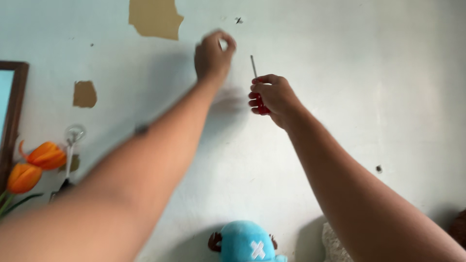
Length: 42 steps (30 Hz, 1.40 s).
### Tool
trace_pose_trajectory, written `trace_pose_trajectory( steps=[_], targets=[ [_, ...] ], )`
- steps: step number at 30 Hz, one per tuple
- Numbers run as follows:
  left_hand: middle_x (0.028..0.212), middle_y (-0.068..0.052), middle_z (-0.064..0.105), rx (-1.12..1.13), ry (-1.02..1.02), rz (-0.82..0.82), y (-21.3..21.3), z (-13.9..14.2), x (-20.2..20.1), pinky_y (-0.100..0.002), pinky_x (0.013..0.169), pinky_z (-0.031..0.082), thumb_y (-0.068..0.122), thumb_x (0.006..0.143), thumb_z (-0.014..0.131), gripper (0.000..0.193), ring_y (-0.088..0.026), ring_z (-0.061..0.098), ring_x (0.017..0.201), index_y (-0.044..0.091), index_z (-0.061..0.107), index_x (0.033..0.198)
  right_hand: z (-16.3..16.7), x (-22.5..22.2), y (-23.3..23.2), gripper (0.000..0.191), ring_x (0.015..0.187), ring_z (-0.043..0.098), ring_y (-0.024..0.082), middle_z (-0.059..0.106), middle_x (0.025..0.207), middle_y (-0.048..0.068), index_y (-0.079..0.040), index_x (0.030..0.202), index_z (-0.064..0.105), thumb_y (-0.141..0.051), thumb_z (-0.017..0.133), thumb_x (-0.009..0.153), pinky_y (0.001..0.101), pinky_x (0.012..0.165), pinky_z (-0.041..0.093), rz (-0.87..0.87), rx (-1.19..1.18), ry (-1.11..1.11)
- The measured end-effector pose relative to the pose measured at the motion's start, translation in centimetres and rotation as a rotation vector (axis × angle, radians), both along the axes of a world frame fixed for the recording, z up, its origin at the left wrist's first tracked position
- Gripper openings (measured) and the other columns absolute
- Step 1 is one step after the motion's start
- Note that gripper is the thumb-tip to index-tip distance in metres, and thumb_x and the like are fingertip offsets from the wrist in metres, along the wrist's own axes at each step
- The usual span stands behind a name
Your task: The person stretches a blue ribbon horizontally across the wall to gauge a level position, marks the wall with a marker, then holds a hook against the wall and twists it in using a screwdriver. A picture frame is handled on the table before the measuring begins.
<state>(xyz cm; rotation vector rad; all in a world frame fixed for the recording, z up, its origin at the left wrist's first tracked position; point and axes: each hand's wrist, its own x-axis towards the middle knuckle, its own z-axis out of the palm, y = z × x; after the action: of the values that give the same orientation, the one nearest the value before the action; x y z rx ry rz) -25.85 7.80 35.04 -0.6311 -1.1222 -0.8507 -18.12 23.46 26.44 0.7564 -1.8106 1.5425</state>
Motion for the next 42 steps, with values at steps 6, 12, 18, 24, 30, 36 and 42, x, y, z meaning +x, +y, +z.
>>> trace_pose_trajectory(
  steps=[6,12,18,24,30,36,42],
  targets=[
    [0.079,-0.009,0.075,0.054,0.092,0.085,1.0,6.9,-0.7,-0.046,0.068,0.056,0.022,0.081,0.077,0.006,-0.034,0.072,0.079,0.018,0.074,0.080,0.6,-0.8,0.0,0.027,0.063,0.065,0.021,0.065,0.087,0.010,-0.009,0.125,0.058,-0.019,0.057,0.100,0.0377,0.056,0.059,-0.103,-0.035,-0.011],
    [0.074,-0.009,0.074,0.030,0.001,0.137,2.4,8.9,-1.6,-0.045,0.075,0.055,0.022,0.084,0.078,0.005,-0.034,0.071,0.074,0.019,0.076,0.080,-0.2,-4.6,0.4,0.030,0.061,0.058,0.016,0.063,0.085,0.008,-0.012,0.129,0.058,-0.022,0.055,0.102,0.0331,0.055,0.052,-0.139,-0.069,0.104],
    [0.080,-0.012,0.074,0.039,0.067,0.263,2.9,10.4,-2.5,-0.046,0.071,0.056,0.020,0.086,0.078,0.006,-0.035,0.070,0.078,0.021,0.078,0.080,-0.9,-6.7,-0.1,0.033,0.071,0.058,0.011,0.061,0.085,0.004,-0.011,0.133,0.058,-0.027,0.055,0.103,0.0307,0.061,0.053,-0.149,-0.152,0.191],
    [0.080,-0.012,0.074,-0.009,0.032,0.264,1.4,10.0,-1.8,-0.046,0.069,0.057,0.019,0.082,0.078,0.002,-0.035,0.071,0.078,0.020,0.079,0.081,-1.3,-4.3,-2.0,0.034,0.075,0.057,0.012,0.063,0.089,0.005,-0.014,0.136,0.056,-0.026,0.050,0.104,0.0312,0.065,0.053,-0.202,-0.184,0.121],
    [0.080,-0.010,0.075,-0.058,-0.028,0.249,0.9,9.9,-1.2,-0.044,0.068,0.057,0.017,0.085,0.075,0.005,-0.033,0.071,0.076,0.019,0.080,0.082,-1.7,-3.1,-3.7,0.035,0.079,0.062,0.015,0.067,0.095,0.007,-0.014,0.138,0.053,-0.027,0.046,0.106,0.0352,0.069,0.053,-0.376,-0.172,0.105],
    [0.077,-0.008,0.075,-0.093,-0.069,0.250,0.7,9.5,-1.3,-0.042,0.068,0.057,0.018,0.086,0.075,0.005,-0.030,0.071,0.073,0.018,0.079,0.083,-2.0,-4.0,-3.6,0.036,0.084,0.065,0.015,0.070,0.099,0.008,-0.015,0.138,0.052,-0.028,0.047,0.105,0.0362,0.072,0.054,-0.405,-0.170,0.114],
    [0.078,-0.008,0.075,-0.098,-0.004,0.280,0.5,9.3,-2.1,-0.043,0.066,0.056,0.018,0.085,0.075,0.005,-0.031,0.071,0.074,0.019,0.079,0.083,0.8,-6.4,-3.0,0.035,0.071,0.064,0.017,0.069,0.088,0.009,-0.010,0.130,0.054,-0.029,0.059,0.101,0.0336,0.058,0.055,-0.349,-0.191,0.350]
  ],
)
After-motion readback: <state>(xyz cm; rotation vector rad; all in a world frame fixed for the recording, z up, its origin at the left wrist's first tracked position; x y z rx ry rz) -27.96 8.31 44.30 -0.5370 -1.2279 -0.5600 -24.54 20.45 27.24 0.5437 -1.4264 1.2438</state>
